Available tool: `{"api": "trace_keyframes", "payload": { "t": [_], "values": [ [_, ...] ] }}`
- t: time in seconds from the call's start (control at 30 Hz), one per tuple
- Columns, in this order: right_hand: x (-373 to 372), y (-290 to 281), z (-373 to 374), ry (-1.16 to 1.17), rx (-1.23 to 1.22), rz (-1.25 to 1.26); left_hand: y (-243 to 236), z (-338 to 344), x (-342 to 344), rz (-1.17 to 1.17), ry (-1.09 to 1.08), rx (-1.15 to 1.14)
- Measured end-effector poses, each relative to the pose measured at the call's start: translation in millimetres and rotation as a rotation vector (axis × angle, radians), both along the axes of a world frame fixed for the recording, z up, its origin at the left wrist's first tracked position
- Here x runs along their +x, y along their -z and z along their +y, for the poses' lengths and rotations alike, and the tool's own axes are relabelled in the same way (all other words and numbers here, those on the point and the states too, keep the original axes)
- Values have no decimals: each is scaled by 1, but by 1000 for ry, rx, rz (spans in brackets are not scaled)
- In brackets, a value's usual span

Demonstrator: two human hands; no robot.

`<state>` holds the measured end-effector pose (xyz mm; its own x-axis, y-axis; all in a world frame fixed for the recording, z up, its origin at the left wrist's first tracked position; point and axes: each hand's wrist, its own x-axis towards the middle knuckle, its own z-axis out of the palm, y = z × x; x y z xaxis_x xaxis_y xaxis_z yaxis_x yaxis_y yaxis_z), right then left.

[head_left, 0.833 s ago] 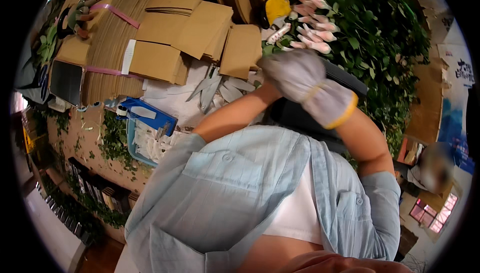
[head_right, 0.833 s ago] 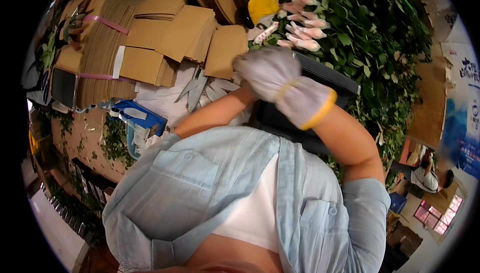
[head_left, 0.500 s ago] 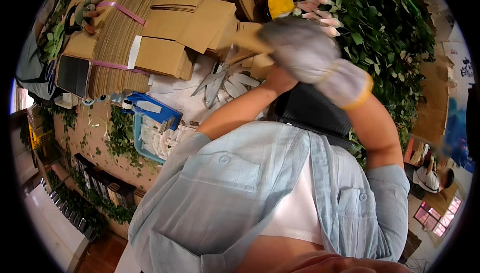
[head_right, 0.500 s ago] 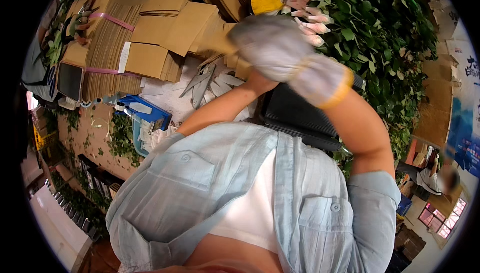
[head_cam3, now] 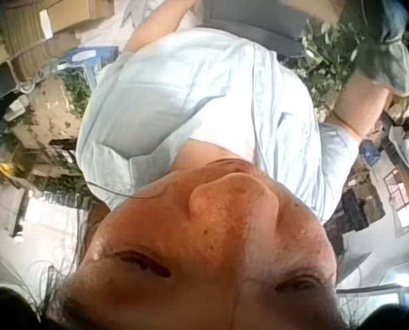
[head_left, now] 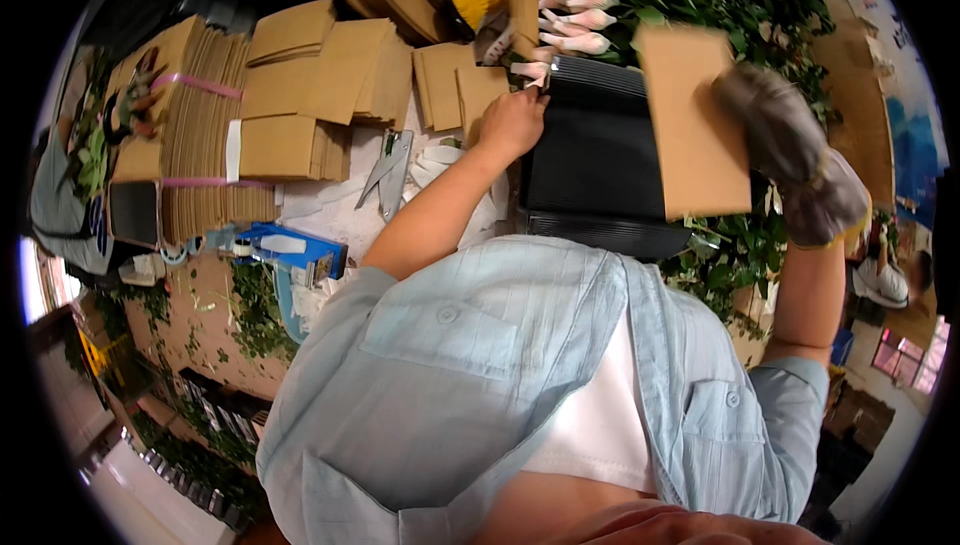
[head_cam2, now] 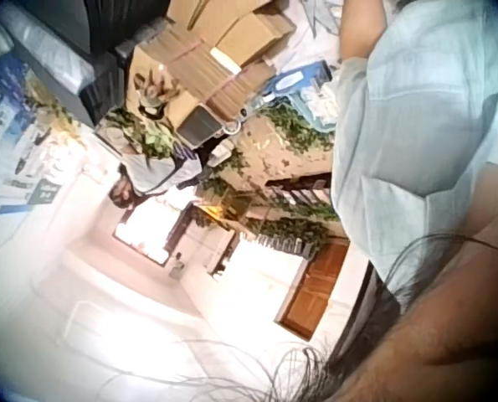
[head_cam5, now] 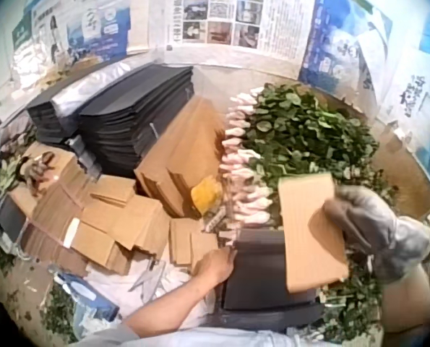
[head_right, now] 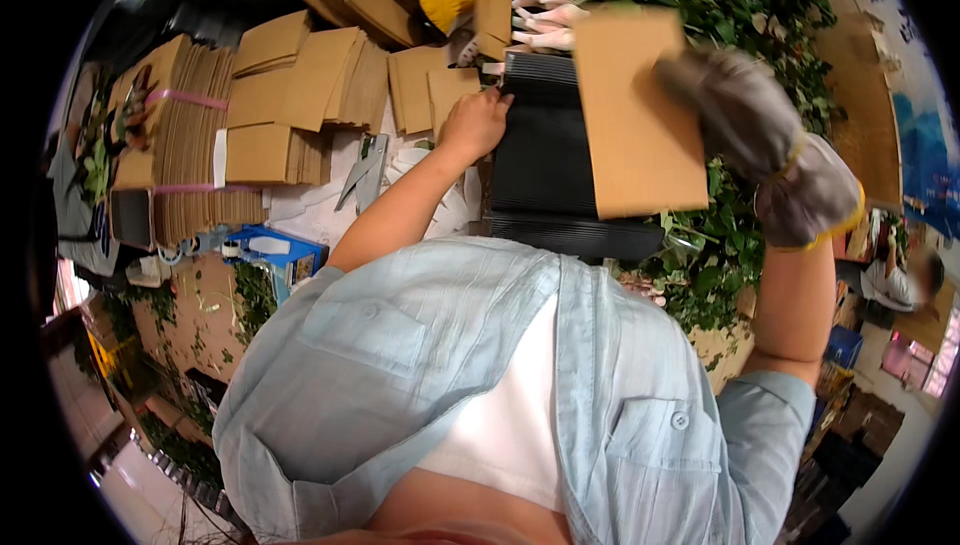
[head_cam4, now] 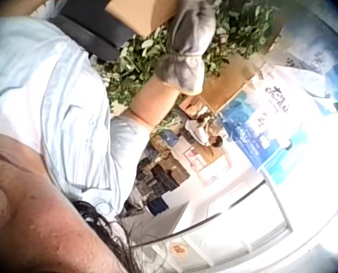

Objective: The person arranges pink flowers and green leaves into a black rectangular box, securing them with cardboard and tape. They then place the box into a clear plastic bag and seal it with tape.

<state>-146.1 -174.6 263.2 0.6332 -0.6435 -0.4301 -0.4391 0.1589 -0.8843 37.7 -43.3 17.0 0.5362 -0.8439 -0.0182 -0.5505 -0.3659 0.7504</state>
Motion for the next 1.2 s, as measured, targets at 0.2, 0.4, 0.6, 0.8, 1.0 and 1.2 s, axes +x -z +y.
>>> {"api": "trace_keyframes", "payload": {
  "t": [0.2,0.4,0.6,0.8,1.0,1.2],
  "values": [
    [-12,98,-1,26,376,365,2,-10,-1,31,80,28],
    [16,127,4,-337,50,532,8,-1,13,-9,142,68],
    [10,132,6,-222,110,519,-85,27,17,-125,463,375],
    [20,110,7,-528,-381,754,-52,22,-21,87,727,-228],
    [36,45,27,-1196,-651,912,-60,26,-22,16,746,-91],
    [26,55,-6,-943,-742,522,-38,31,-27,-149,833,-144]
  ]
}}
